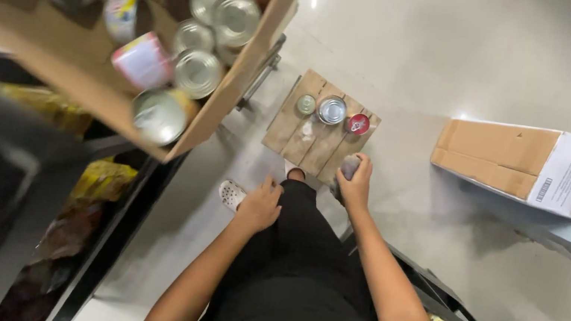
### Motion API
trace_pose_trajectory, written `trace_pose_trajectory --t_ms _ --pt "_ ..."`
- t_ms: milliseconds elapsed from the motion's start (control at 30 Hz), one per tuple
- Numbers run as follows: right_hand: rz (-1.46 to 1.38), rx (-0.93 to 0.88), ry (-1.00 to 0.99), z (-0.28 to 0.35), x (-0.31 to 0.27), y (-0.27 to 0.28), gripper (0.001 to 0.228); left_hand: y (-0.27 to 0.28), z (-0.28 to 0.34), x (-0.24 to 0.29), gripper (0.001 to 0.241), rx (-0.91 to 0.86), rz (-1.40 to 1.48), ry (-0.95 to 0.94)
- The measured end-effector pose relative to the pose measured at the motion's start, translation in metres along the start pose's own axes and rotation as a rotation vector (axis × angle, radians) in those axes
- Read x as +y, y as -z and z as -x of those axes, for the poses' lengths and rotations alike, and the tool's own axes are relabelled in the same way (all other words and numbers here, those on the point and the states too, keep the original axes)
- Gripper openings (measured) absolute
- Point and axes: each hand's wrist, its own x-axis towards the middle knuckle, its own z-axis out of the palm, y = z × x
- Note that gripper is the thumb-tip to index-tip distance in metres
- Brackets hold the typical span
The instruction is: Wiping canned goods with a cloth and organizing them onto grocery store shelves.
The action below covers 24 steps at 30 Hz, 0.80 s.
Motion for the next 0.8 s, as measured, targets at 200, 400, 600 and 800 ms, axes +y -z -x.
trace_pose_trajectory --t_ms 200,400,600,800 --pt "0.255 -0.181 -0.093 -0.086 0.020 -0.027 0.085 -0.037 -0.073 -0.021 0.046 -0.152 -0.185 0.054" --pt "0.451 -0.370 -0.141 -0.161 0.011 -0.091 0.096 -0.048 -0.129 -0.026 0.050 -0.025 -0.232 -0.004" --pt "0.517 -0.410 -0.078 -0.177 0.052 -0.124 0.081 -0.024 -0.159 -0.022 0.042 -0.092 -0.182 0.024" --pt "0.417 -0.651 0.147 -0.124 0.046 -0.086 0.075 -0.044 -0.157 -0.047 0.037 -0.092 -0.096 0.039"
